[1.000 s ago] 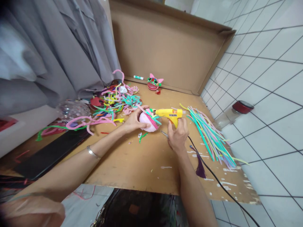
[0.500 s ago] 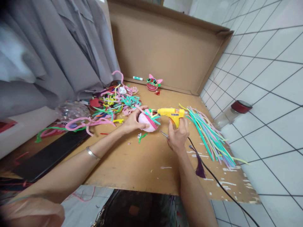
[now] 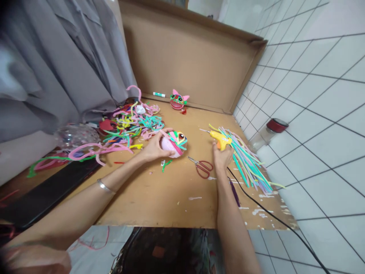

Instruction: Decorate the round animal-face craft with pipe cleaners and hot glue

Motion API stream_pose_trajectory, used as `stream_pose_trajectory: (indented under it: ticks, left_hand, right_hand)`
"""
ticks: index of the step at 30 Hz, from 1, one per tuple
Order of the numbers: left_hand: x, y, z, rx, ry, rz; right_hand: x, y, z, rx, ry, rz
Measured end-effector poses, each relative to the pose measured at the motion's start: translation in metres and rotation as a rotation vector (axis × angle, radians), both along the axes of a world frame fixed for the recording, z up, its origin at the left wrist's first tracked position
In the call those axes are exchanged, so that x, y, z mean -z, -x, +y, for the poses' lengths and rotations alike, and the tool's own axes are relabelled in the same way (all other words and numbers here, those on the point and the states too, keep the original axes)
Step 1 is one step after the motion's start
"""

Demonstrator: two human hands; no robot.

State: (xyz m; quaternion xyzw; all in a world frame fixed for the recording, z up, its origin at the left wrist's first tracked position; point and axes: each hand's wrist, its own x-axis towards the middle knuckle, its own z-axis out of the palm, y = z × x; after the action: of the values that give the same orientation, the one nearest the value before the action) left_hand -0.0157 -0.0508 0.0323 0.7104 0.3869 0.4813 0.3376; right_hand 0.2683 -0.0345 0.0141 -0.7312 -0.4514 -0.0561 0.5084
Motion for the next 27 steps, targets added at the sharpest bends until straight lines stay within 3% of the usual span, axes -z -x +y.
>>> stream_pose_trajectory:
  ticks: [4, 8, 14, 17, 20, 24, 27]
  left_hand:
    - [0.002, 0.000, -0.001, 0.012, -0.104, 0.073]
    - [0.002, -0.001, -0.003, 0.035, -0.199, 0.127]
    - [-0.004, -0.003, -0.008, 0.110, -0.349, 0.163]
    - [-0.002, -0.005, -0.007, 0.154, -0.429, 0.193]
    - [-0.001, -0.009, -0.008, 0.223, -0.527, 0.202]
    - [-0.003, -0.016, -0.017, 0.289, -0.569, 0.203]
    - [-0.006, -0.020, -0.025, 0.309, -0.580, 0.220]
  right_hand:
    - [0.013, -0.008, 0.002, 0.062, 0.189, -0.052]
    - [0.022, -0.008, 0.001, 0.095, 0.269, -0.132]
    - [0.013, -0.005, -0.006, 0.078, 0.084, -0.247]
    - [-0.003, 0.005, -0.012, -0.104, -0.037, -0.162]
    - [-0.014, 0.025, -0.016, -0.446, -0.121, 0.215]
    - [-0.020, 0.048, -0.023, -0.873, 0.053, 0.779]
    - [-0.024, 0.052, -0.031, -0.984, 0.166, 0.909]
